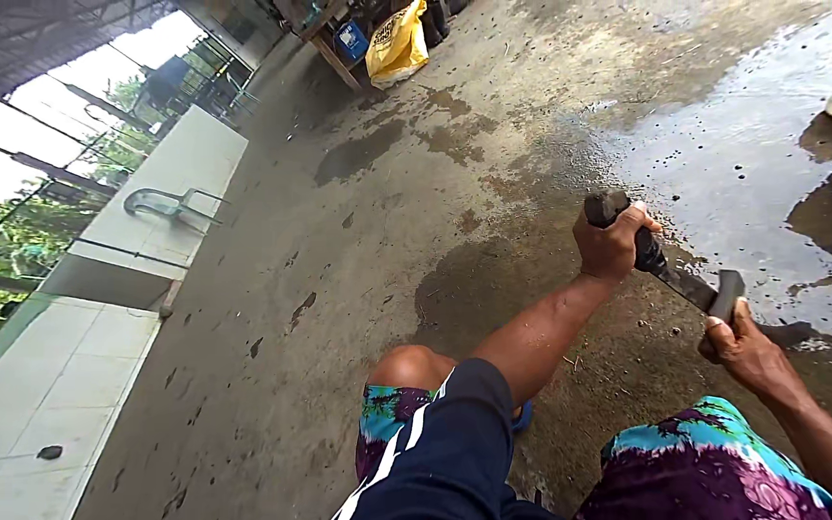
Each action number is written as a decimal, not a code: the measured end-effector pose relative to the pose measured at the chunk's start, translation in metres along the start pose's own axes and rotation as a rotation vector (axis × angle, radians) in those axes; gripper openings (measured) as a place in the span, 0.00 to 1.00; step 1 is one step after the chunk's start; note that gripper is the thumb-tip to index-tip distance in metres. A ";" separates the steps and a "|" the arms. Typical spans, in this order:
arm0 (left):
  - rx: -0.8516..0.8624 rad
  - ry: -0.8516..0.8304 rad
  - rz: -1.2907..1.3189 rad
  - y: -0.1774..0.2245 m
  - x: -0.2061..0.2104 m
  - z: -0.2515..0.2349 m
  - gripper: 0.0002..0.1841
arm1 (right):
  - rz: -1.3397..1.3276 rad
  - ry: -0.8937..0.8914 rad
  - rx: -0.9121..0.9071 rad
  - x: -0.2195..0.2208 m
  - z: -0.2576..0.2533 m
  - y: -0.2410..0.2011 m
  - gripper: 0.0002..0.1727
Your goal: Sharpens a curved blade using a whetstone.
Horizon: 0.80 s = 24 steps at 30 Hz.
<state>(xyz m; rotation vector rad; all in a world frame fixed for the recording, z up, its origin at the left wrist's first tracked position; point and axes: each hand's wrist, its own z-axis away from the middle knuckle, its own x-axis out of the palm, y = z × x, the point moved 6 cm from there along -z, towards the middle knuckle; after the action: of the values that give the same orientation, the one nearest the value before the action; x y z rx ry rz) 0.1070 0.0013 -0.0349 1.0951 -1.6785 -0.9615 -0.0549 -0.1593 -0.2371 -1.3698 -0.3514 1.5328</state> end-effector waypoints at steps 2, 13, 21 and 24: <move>-0.021 0.019 -0.013 -0.003 0.001 -0.003 0.08 | 0.010 0.070 -0.236 0.005 0.034 -0.041 0.46; -0.011 -0.023 0.009 0.004 -0.013 0.024 0.09 | -0.035 0.136 -0.193 0.024 0.057 -0.027 0.49; 0.054 -0.155 0.075 0.012 -0.054 0.051 0.10 | -0.186 -0.072 0.088 0.030 0.048 0.003 0.43; -0.015 -0.207 0.096 0.002 -0.051 0.043 0.10 | -0.151 -0.084 -0.178 0.046 0.061 -0.012 0.50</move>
<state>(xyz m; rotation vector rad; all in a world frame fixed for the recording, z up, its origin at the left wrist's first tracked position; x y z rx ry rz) 0.0766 0.0560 -0.0593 0.9220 -1.8695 -1.0522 -0.0956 -0.0931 -0.2356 -1.3842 -0.6416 1.4639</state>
